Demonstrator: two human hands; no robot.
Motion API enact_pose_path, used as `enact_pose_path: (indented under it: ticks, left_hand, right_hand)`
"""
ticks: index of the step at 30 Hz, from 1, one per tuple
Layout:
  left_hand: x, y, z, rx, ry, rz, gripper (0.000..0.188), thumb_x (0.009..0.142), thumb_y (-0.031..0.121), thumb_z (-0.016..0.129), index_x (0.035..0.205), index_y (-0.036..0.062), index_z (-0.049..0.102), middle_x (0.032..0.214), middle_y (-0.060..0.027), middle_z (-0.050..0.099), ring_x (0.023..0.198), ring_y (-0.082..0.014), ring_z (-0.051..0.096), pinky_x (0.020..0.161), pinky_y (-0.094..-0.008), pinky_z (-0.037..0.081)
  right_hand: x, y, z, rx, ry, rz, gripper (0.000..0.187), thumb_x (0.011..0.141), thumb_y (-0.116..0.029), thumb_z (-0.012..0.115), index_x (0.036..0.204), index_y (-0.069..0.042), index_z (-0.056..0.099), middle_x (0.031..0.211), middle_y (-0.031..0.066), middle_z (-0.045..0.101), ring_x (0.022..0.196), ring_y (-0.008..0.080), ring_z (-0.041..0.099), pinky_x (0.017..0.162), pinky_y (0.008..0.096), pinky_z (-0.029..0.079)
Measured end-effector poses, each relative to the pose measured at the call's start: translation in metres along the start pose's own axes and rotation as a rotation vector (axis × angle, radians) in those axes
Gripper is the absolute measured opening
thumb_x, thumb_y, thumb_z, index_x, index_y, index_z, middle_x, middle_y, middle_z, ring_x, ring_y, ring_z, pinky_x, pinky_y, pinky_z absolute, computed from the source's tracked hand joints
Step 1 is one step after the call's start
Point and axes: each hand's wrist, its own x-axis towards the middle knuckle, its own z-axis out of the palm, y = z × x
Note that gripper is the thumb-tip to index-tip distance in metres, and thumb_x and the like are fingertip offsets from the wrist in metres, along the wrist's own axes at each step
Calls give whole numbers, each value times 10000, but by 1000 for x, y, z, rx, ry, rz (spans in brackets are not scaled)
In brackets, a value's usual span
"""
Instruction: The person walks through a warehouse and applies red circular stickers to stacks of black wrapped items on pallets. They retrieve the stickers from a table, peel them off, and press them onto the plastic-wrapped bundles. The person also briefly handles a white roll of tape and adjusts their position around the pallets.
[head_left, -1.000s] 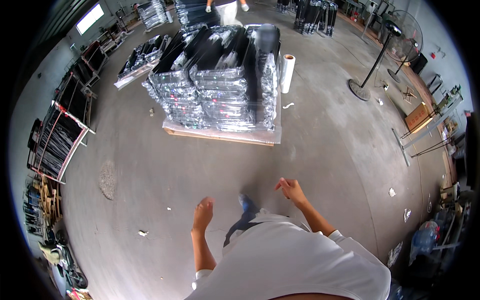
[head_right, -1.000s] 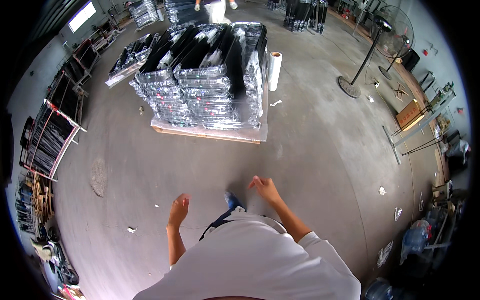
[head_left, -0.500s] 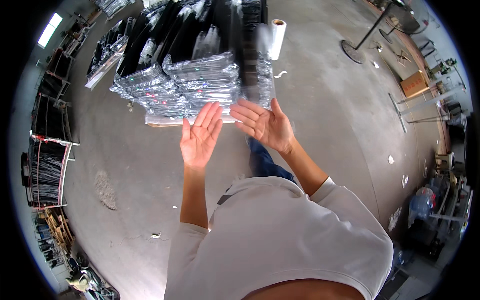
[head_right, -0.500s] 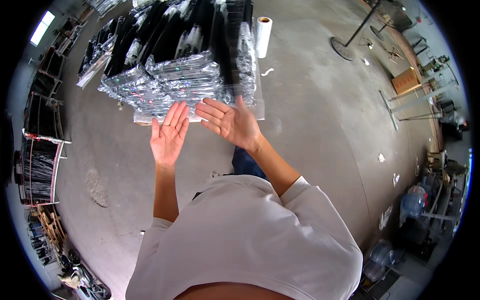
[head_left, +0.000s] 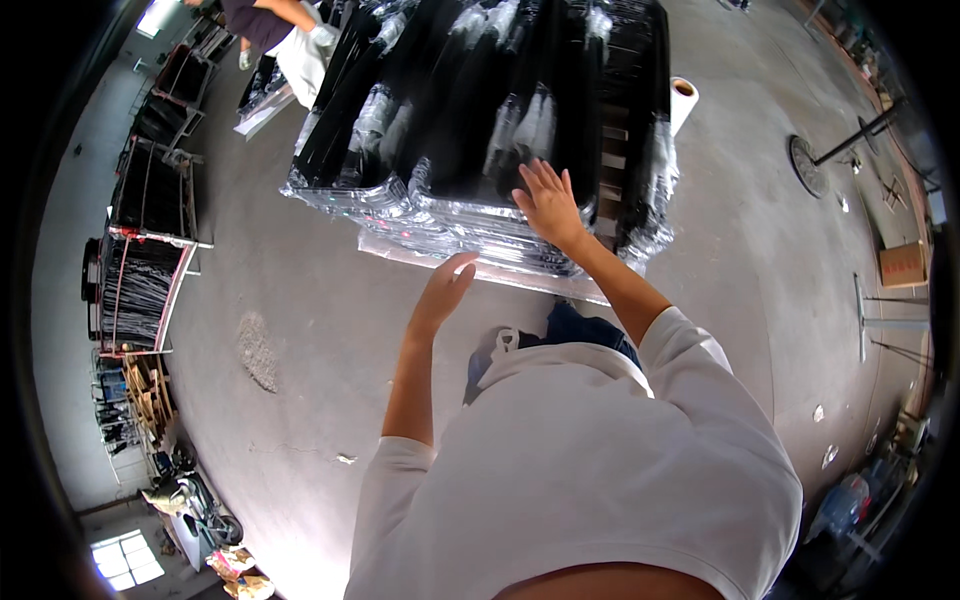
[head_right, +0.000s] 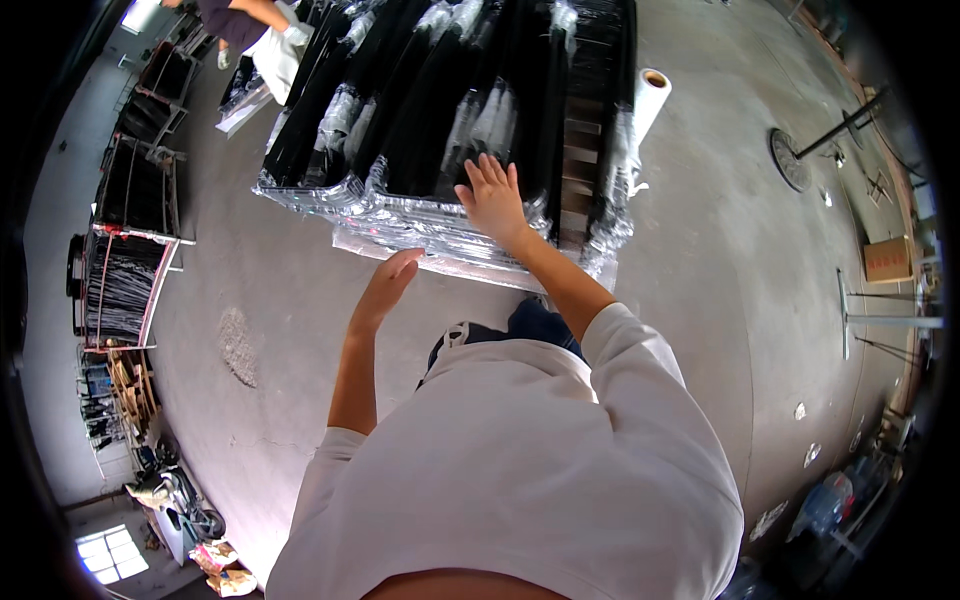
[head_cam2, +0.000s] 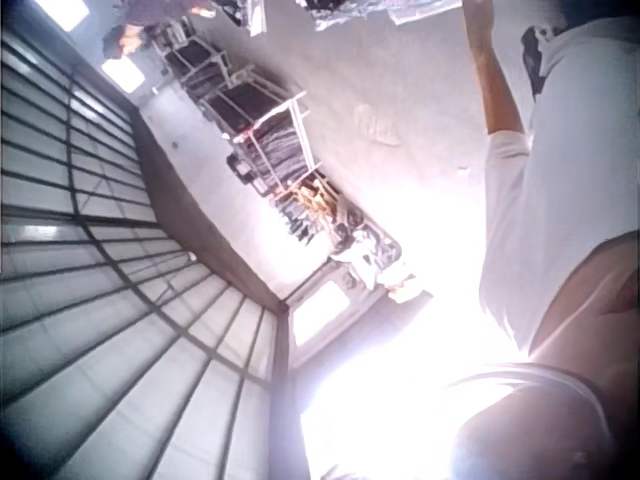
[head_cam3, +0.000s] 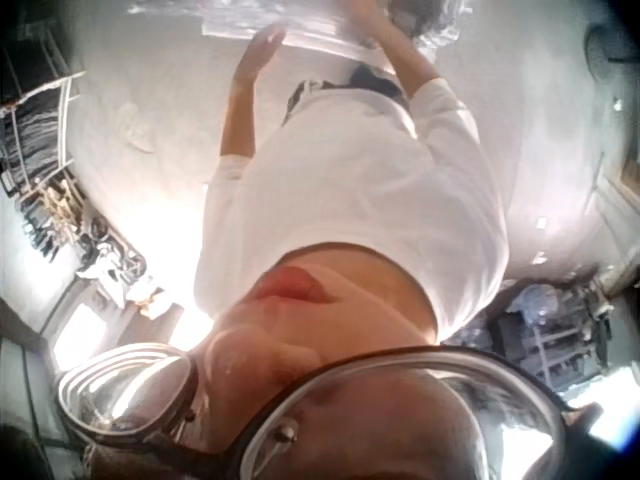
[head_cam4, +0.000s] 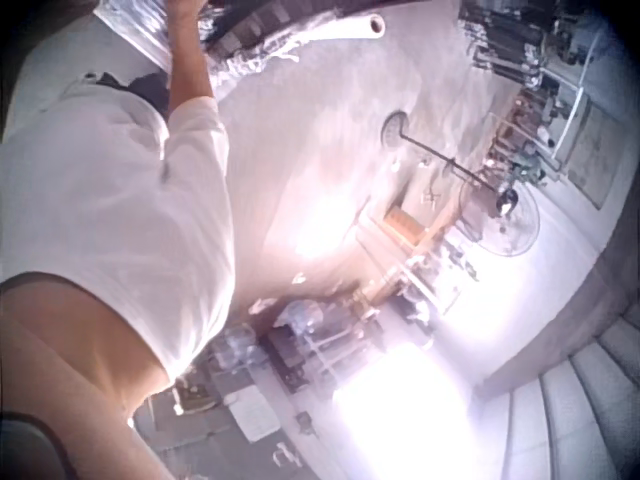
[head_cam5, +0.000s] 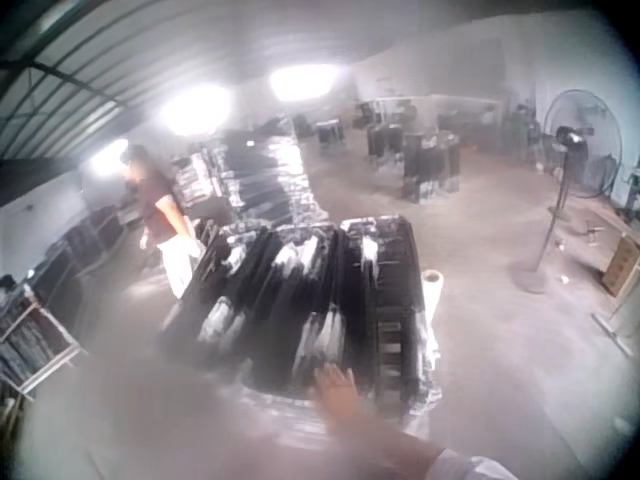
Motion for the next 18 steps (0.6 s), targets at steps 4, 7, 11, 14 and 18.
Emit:
enact_pose_path:
  ticks: [4,7,11,14,18]
  left_hand:
    - [61,-3,-16,112,46,72,296,889,203,486,1117,21,538,1105,-140,574,1103,-232,497,957,-296,321]
    - [108,-31,-21,589,171,336,301,862,227,495,1061,6,539,1089,-177,557,1094,-315,486,906,-323,387]
    - [156,-53,-30,805,151,294,325,828,275,499,689,17,641,689,-172,622,732,-311,616,738,-385,469]
    - [178,-47,-28,757,37,73,417,818,350,461,638,19,640,653,-192,607,667,-353,611,642,-434,490]
    - [195,-49,-39,715,-264,14,337,796,335,479,758,54,662,768,-182,629,749,-355,612,694,-430,487]
  right_hand:
    - [9,7,42,-244,-143,75,428,876,-362,425,1179,-69,499,1267,155,440,1238,269,340,1008,543,177]
    - [18,-8,34,-263,-255,182,376,856,-347,431,1102,-98,568,1204,118,514,1182,256,415,996,535,230]
    - [24,-7,34,-266,-330,361,339,814,-336,461,982,-100,637,1026,124,610,1036,268,532,949,502,315]
    - [26,-1,39,-247,-332,480,300,776,-321,476,823,-89,661,813,139,641,836,296,607,870,467,403]
    - [29,-3,43,-272,-300,539,283,742,-288,482,752,-72,665,694,164,634,673,315,629,670,411,502]
